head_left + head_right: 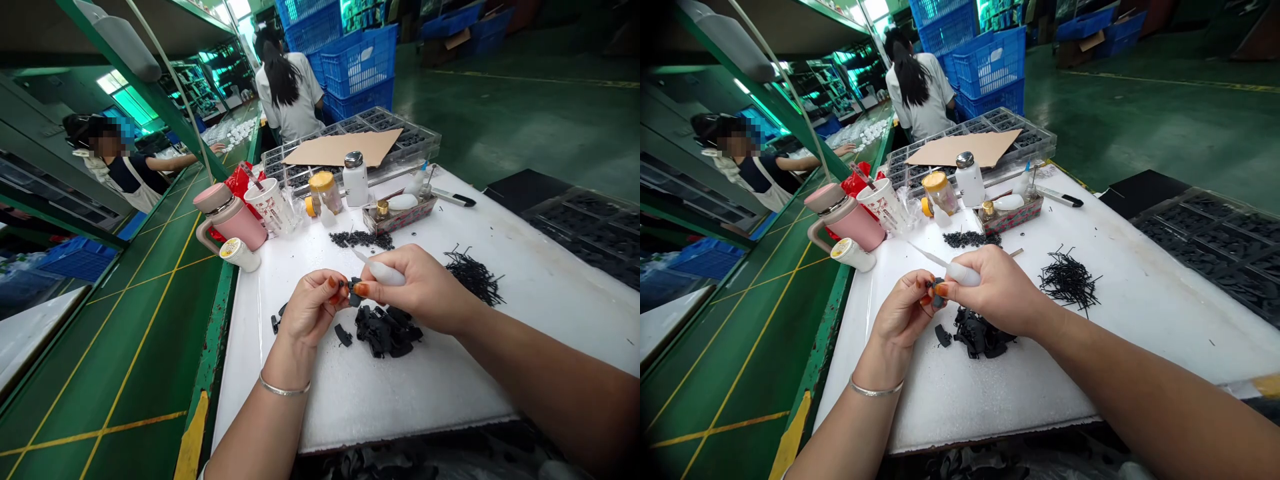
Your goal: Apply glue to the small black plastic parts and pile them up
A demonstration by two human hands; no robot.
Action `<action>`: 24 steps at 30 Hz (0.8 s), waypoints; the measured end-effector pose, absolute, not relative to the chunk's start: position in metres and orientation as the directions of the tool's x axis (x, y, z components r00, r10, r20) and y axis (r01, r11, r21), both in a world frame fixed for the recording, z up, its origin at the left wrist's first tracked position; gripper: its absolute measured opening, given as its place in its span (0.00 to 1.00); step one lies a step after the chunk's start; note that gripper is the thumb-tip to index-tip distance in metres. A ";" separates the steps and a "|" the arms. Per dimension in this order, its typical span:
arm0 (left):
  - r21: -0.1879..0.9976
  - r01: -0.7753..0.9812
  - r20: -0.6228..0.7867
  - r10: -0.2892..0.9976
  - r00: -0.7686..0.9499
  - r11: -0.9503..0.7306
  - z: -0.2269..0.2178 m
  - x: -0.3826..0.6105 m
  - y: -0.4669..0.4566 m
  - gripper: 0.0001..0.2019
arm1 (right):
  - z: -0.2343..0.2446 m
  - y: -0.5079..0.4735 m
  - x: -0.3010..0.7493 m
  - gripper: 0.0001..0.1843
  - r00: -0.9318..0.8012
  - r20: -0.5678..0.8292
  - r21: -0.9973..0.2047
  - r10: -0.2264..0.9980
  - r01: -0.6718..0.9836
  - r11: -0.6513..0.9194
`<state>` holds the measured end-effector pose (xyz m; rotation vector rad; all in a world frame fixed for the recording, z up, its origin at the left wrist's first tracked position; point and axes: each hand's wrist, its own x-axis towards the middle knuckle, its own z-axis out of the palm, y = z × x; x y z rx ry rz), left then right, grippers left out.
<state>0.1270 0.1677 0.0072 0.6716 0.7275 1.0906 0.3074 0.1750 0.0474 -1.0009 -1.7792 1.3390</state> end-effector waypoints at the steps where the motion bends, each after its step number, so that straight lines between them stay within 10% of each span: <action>1: 0.785 -0.537 -0.182 0.944 0.276 0.309 0.008 0.128 0.168 0.11 | 0.046 0.176 0.307 0.14 -0.474 0.039 -0.982 0.879 0.142 0.121; 24: 0.823 -0.518 -0.166 0.971 0.171 0.232 0.009 0.130 0.166 0.11 | 0.033 0.181 0.303 0.15 -0.530 -0.041 -0.986 0.847 -0.115 -0.119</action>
